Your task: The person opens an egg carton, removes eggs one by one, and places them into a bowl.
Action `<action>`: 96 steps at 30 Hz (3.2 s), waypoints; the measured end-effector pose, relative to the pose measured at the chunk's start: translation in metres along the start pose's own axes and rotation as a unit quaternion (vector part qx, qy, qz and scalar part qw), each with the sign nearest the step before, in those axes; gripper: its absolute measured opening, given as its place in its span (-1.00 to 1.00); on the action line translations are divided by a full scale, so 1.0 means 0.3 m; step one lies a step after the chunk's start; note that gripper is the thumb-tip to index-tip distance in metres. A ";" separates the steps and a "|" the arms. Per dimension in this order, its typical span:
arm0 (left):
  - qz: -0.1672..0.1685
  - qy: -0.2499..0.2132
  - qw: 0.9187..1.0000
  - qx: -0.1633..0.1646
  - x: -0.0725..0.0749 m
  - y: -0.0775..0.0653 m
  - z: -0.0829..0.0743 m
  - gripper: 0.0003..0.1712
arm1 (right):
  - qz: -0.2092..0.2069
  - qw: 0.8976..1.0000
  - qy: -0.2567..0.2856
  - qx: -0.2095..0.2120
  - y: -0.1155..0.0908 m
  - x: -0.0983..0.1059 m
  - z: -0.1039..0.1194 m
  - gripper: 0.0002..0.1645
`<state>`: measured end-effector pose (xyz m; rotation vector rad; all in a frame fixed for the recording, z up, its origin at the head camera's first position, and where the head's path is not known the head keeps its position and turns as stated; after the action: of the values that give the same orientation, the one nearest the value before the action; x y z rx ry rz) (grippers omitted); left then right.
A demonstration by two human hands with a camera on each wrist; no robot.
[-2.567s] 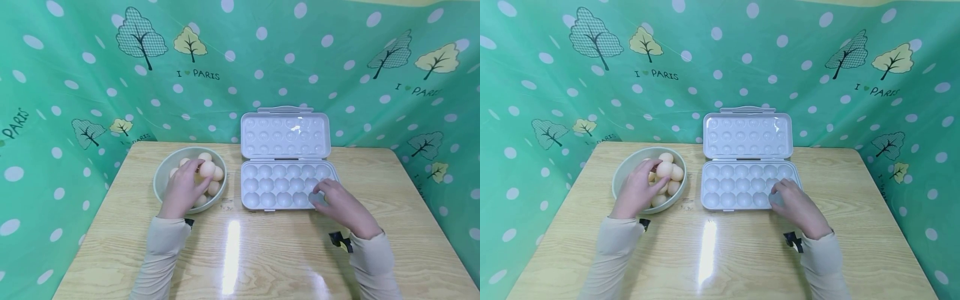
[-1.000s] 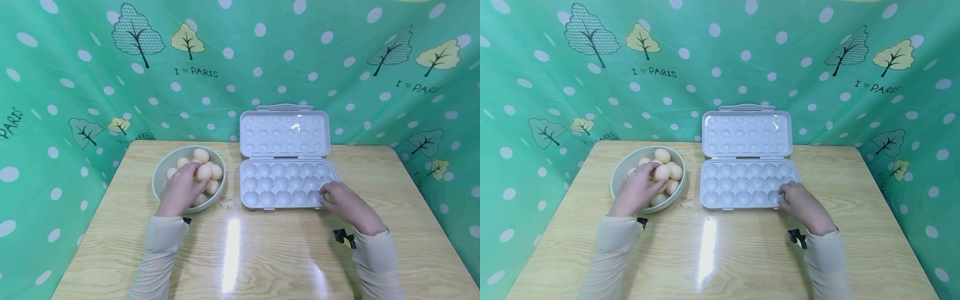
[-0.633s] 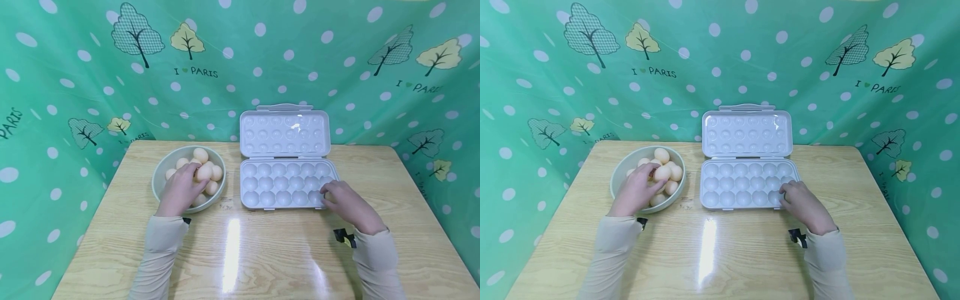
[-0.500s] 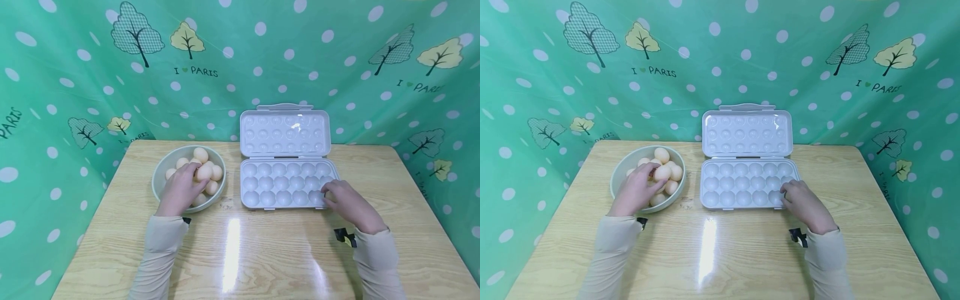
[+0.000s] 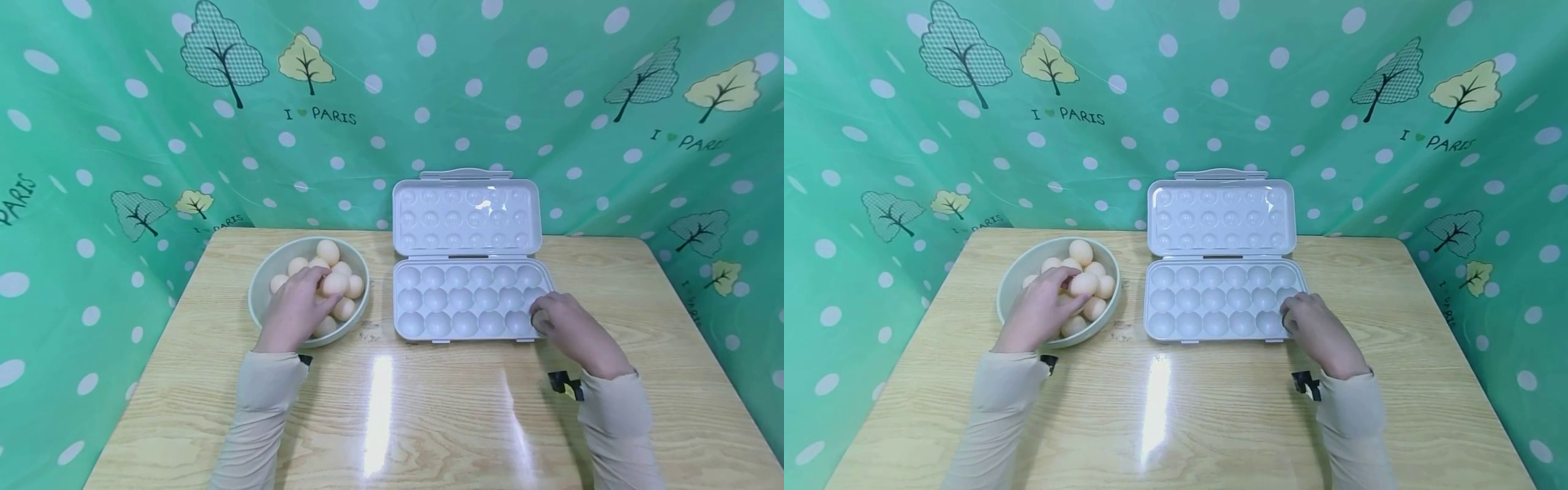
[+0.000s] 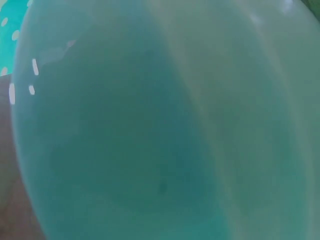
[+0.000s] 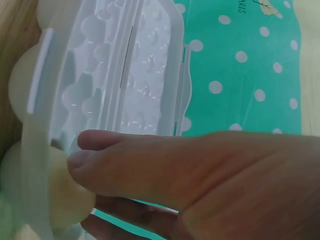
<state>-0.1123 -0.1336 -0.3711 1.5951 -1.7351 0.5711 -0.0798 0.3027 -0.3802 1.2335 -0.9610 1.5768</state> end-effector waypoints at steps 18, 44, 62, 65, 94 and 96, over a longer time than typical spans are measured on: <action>0.013 0.030 0.999 -0.007 -0.016 0.010 0.007 -0.64 | -0.011 1.000 -0.009 0.011 0.016 -0.024 -0.035 -0.87; 0.015 0.003 1.000 -0.006 0.007 -0.004 0.008 -0.71 | -0.023 1.000 0.002 0.003 0.018 -0.010 -0.051 -0.88; -0.024 0.021 0.999 -0.031 0.005 -0.012 -0.030 -0.58 | -0.052 0.999 -0.011 0.000 -0.009 0.034 0.001 -0.76; -0.035 0.019 0.998 -0.041 0.006 -0.015 -0.037 -0.59 | -0.061 0.998 -0.008 0.008 -0.013 0.043 0.017 -0.75; -0.058 0.054 0.974 -0.214 -0.075 -0.032 -0.156 -0.79 | -0.163 0.982 0.003 0.099 0.023 0.038 0.186 -0.60; -0.053 0.054 0.973 -0.218 -0.080 -0.033 -0.163 -0.80 | -0.167 0.981 0.001 0.099 0.025 0.036 0.194 -0.59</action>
<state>-0.0929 -0.0836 -0.3582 1.3085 -1.5512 0.1991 -0.0711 0.2478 -0.3582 1.4460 -0.5671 1.4281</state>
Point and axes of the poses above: each hand's wrist, its own y-axis towards the middle knuckle, its own x-axis out of the back of the hand, z = x × y, the point moved 1 cm from there along y, towards the middle knuckle, and after that the axes turned 10 degrees about -y, right-handed, at the moved point
